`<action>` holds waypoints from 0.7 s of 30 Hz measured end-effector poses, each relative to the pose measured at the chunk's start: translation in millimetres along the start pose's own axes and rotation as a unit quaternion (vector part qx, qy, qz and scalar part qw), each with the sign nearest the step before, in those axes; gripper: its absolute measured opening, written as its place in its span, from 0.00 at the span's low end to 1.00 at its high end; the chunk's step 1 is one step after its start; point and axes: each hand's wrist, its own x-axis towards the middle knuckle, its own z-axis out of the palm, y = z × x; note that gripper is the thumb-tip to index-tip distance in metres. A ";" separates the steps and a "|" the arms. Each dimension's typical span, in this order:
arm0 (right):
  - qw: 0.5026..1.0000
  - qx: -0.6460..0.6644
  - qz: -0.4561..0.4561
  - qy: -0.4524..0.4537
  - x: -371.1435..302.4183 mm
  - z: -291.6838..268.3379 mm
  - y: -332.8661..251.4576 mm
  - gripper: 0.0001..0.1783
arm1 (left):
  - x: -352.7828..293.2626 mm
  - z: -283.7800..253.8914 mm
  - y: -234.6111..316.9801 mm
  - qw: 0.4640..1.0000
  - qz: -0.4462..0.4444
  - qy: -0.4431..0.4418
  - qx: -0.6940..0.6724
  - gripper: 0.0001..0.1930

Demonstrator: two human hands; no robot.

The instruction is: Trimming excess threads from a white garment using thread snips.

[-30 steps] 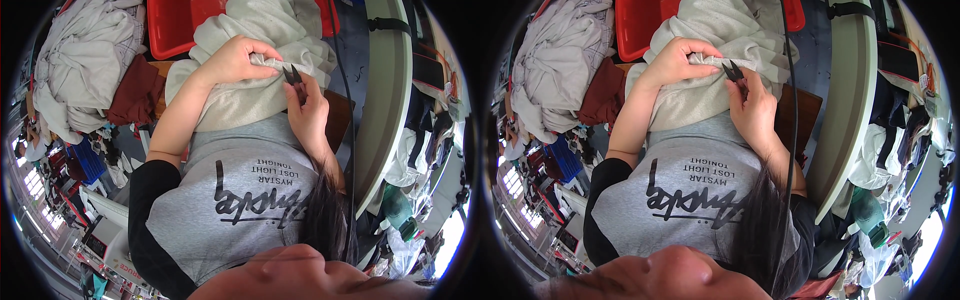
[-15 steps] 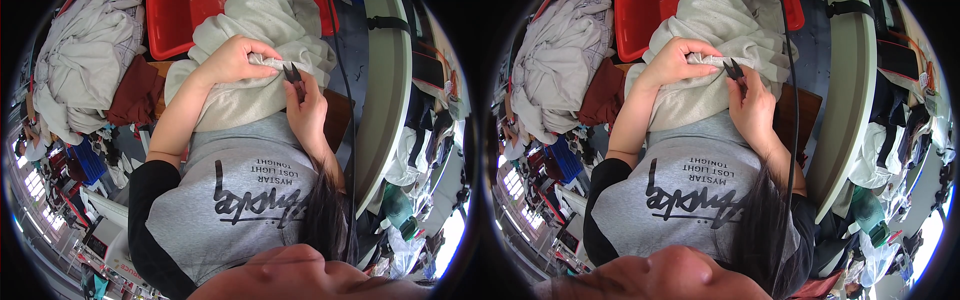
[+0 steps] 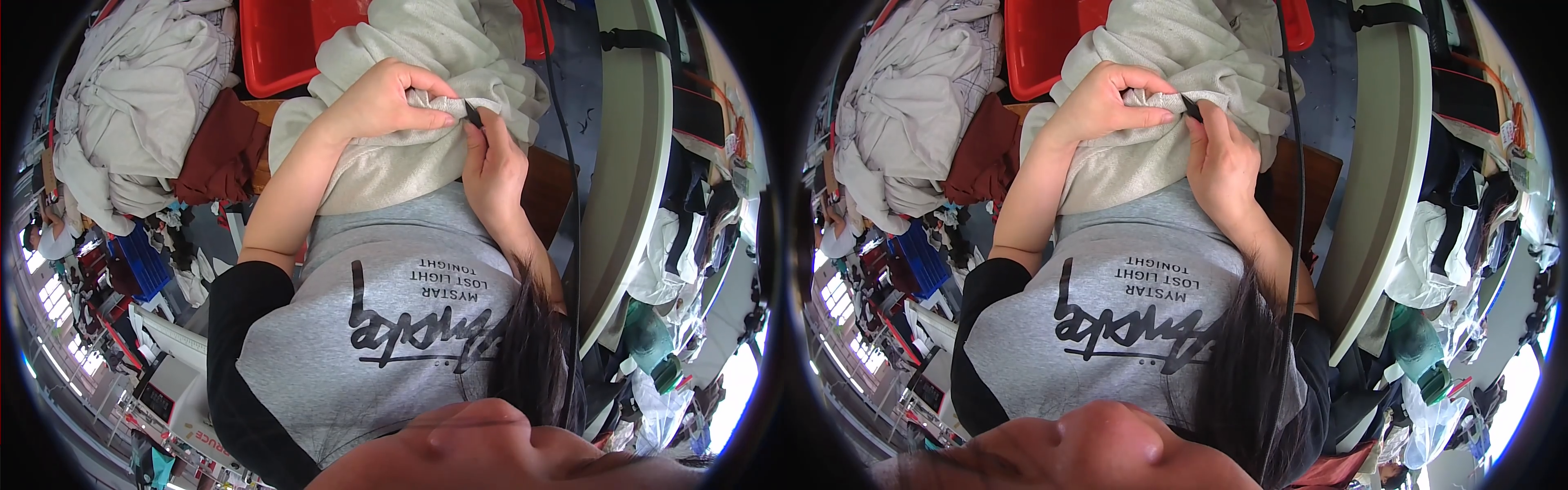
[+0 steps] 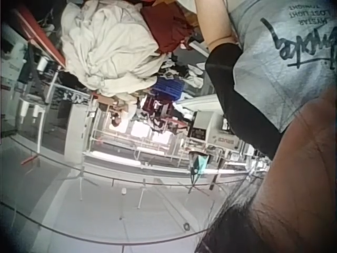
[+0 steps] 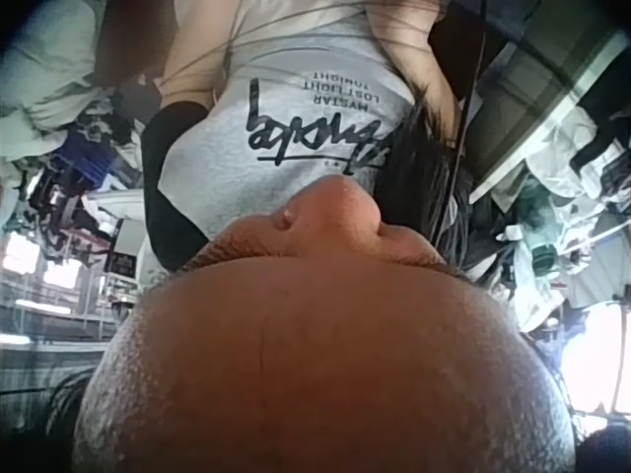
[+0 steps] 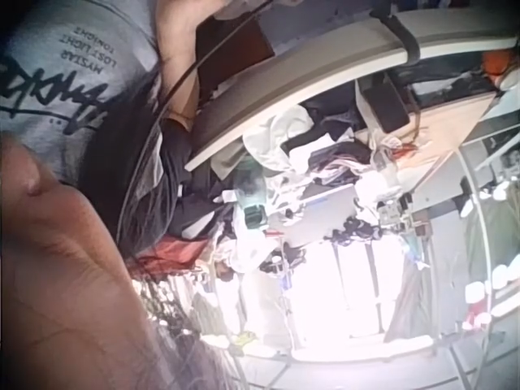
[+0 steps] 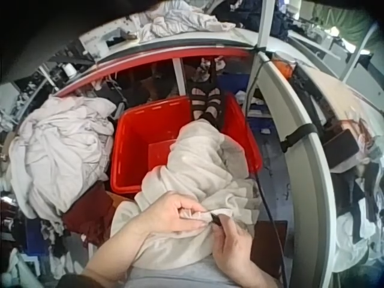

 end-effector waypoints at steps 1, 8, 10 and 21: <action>0.999 0.027 0.023 -0.011 1.2 -1.7 -1.2 0.12 | -0.6 0.0 0.3 1.000 0.005 0.005 0.020 0.14; 0.998 0.047 0.032 -0.028 -2.8 -4.4 -5.8 0.15 | -3.7 -2.4 -0.5 1.000 -0.026 0.002 0.006 0.16; 0.998 0.041 0.033 -0.027 -2.6 -4.2 -5.4 0.15 | -2.5 -2.2 1.6 1.000 -0.018 0.002 0.006 0.15; 0.999 0.022 0.031 -0.023 -1.4 -3.6 -5.6 0.15 | -1.1 -2.8 -1.0 1.000 -0.018 -0.005 0.002 0.15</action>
